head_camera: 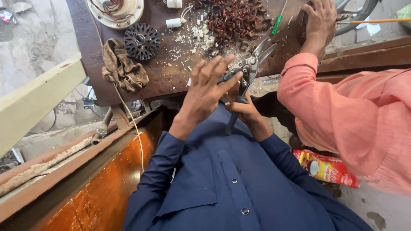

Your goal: The person uses pliers to strip copper wire from a motor component on a wooden workbench. They then use a screwdriver to pry apart a small black plastic part. Finally, they gather loose copper wire scraps from the table and place them into a container.

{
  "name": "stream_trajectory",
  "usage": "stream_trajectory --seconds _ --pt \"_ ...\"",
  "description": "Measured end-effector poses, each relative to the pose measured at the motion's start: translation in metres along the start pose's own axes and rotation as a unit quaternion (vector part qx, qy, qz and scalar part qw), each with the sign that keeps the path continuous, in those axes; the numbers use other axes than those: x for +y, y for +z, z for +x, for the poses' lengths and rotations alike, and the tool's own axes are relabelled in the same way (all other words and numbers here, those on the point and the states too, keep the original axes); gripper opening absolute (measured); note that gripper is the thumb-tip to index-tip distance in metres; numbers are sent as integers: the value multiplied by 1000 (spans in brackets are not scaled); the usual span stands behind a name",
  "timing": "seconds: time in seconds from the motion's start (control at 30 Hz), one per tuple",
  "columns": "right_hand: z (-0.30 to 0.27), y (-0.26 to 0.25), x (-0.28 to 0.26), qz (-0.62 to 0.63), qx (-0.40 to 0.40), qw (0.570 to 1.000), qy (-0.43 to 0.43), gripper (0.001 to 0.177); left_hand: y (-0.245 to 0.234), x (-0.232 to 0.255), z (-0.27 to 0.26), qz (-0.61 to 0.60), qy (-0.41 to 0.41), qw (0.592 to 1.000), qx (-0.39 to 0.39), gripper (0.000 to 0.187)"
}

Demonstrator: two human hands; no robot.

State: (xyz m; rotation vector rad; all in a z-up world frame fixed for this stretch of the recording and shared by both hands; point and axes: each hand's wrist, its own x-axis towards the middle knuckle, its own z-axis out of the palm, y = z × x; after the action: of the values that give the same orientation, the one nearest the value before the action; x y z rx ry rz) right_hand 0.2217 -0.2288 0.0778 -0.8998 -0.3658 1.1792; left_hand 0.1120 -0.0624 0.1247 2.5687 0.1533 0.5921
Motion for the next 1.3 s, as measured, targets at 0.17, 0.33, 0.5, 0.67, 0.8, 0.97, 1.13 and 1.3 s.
stream_trajectory --seconds 0.17,0.33,0.5,0.67,0.8,0.97,1.13,1.3 --pt "-2 -21 7 14 9 999 -36 81 9 13 -7 -48 7 999 -6 57" --pt "5 -8 15 -23 53 992 -110 62 17 18 -7 -164 -127 972 111 38" --pt "3 -17 16 -8 106 989 -107 26 8 11 -10 -257 -208 934 137 35" --pt "-1 -27 18 -108 91 986 -92 25 9 13 15 -331 -249 910 12 71" --pt "-6 -22 21 -122 59 988 -72 35 7 12 28 -305 -207 927 -72 74" --pt "-17 -18 9 -154 38 987 -35 39 0 -13 30 -283 -71 951 -106 51" --pt "-18 -17 -2 -109 3 994 -22 48 9 -13 28 -182 6 981 -70 46" --pt "-21 -25 -5 -63 -1 997 46 48 32 -17 18 -160 -11 985 -62 50"
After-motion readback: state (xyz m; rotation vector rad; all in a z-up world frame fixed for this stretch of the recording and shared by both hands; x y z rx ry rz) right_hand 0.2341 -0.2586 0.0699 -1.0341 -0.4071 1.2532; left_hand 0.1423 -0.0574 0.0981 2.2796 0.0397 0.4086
